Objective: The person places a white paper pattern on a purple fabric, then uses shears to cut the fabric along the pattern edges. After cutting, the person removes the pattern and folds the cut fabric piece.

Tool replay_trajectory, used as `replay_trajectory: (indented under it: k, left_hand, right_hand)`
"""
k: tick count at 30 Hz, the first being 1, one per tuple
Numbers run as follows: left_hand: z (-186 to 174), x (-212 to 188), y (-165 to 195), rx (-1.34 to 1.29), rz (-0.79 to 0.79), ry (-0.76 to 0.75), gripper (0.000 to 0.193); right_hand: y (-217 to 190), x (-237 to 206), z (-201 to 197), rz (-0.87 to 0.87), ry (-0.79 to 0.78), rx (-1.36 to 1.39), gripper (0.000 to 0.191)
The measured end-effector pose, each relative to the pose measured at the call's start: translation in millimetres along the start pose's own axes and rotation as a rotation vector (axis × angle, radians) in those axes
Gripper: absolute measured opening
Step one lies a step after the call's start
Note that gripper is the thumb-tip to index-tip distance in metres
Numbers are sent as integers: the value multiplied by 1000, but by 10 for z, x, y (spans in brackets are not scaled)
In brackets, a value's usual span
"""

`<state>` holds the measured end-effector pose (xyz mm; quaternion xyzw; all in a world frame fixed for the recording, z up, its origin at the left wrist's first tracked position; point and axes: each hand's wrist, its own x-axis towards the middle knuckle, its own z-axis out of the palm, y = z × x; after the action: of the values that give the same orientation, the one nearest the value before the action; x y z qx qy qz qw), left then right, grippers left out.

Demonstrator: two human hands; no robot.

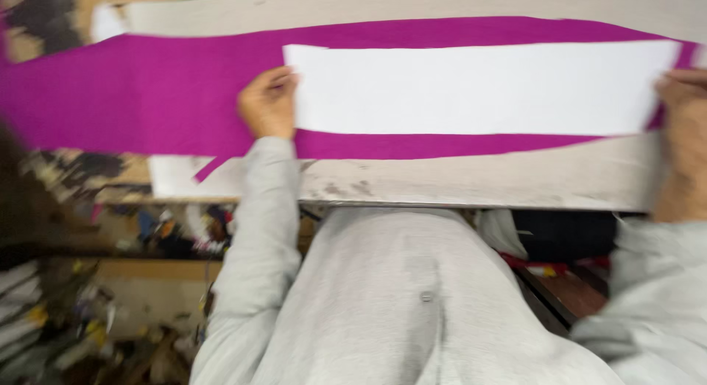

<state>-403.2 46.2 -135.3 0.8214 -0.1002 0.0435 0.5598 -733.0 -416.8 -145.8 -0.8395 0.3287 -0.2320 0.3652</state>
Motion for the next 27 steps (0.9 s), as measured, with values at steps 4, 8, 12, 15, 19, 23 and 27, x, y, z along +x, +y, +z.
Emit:
replay_trajectory:
  k: [4, 8, 12, 15, 19, 23, 27]
  left_hand:
    - [99, -70, 47, 5, 33, -39, 20]
    - [84, -173, 149, 155, -143, -19, 16]
    - [127, -197, 172, 118, -110, 9, 18]
    - [162, -187, 162, 185, -155, 34, 16]
    - [198, -225, 185, 171, -160, 64, 15]
    - [232, -256, 208, 154, -149, 91, 14]
    - [259, -271, 212, 155, -176, 87, 14]
  right_hand:
    - [-36, 80, -118, 43, 49, 70, 15]
    - [-78, 103, -124, -34, 54, 111, 11]
    - [-84, 109, -166, -61, 74, 137, 11]
    - [-46, 119, -176, -46, 82, 157, 11]
    - [18, 112, -200, 55, 93, 68, 11]
    - [54, 100, -228, 41, 118, 35, 10]
    - [124, 97, -228, 47, 115, 16, 10]
